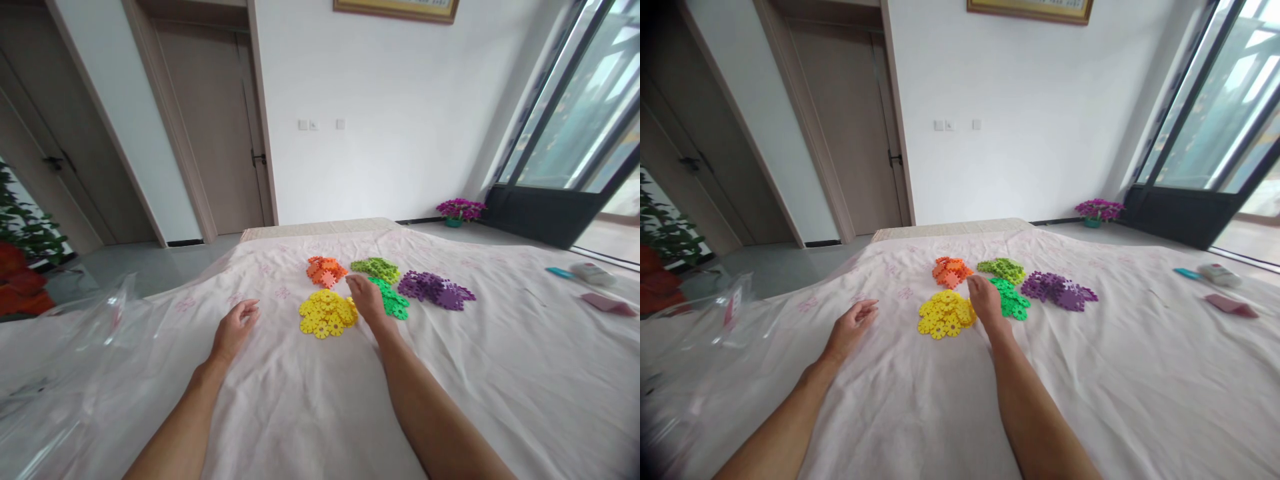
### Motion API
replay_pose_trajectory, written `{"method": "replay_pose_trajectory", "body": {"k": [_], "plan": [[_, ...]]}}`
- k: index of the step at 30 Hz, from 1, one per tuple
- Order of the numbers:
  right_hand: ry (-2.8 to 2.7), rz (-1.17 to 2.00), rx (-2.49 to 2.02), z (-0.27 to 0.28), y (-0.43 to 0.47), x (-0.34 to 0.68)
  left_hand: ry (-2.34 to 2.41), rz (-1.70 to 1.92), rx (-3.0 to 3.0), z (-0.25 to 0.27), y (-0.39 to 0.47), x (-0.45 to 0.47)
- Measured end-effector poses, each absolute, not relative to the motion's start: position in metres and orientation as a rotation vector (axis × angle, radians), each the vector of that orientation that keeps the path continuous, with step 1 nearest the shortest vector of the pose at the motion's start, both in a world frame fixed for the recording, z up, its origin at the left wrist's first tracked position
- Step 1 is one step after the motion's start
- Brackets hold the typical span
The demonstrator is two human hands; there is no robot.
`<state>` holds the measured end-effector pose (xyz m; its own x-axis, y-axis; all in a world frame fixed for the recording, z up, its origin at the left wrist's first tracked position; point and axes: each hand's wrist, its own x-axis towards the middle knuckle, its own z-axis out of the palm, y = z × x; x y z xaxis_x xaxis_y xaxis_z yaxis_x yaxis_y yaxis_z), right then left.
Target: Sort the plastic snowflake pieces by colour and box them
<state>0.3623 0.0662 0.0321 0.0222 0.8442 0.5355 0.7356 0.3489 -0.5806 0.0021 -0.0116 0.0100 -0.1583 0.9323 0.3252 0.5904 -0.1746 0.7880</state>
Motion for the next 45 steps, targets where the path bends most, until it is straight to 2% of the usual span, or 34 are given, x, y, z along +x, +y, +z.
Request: {"method": "replay_pose_trajectory", "body": {"k": [8,16,21,25,30,35,41,45], "plan": [[-2.182,0.297,-1.352,0.025,0.056,0.333,1.457,0.902,2.287,0.013,-0.023,0.056],[-2.203,0.329,-1.253,0.017,0.050,0.302,1.595,0.681,2.377,0.007,-0.020,0.095],[-2.258,0.402,-1.015,0.016,0.039,0.282,1.593,0.657,2.403,0.007,-0.019,0.096],[-2.087,0.394,-1.055,0.017,0.045,0.285,1.618,0.648,2.408,0.010,-0.019,0.097],[-1.936,0.208,-1.340,0.047,0.085,0.334,1.612,0.655,2.409,0.010,-0.020,0.096],[-2.186,0.004,-1.598,0.080,0.119,0.420,1.588,0.689,2.419,0.008,-0.020,0.095],[-2.612,-0.187,-1.699,0.079,0.130,0.491,1.573,0.677,2.428,0.009,-0.021,0.096],[-2.670,-0.132,-1.631,0.074,0.139,0.507,1.584,0.681,2.427,0.008,-0.021,0.096]]}}
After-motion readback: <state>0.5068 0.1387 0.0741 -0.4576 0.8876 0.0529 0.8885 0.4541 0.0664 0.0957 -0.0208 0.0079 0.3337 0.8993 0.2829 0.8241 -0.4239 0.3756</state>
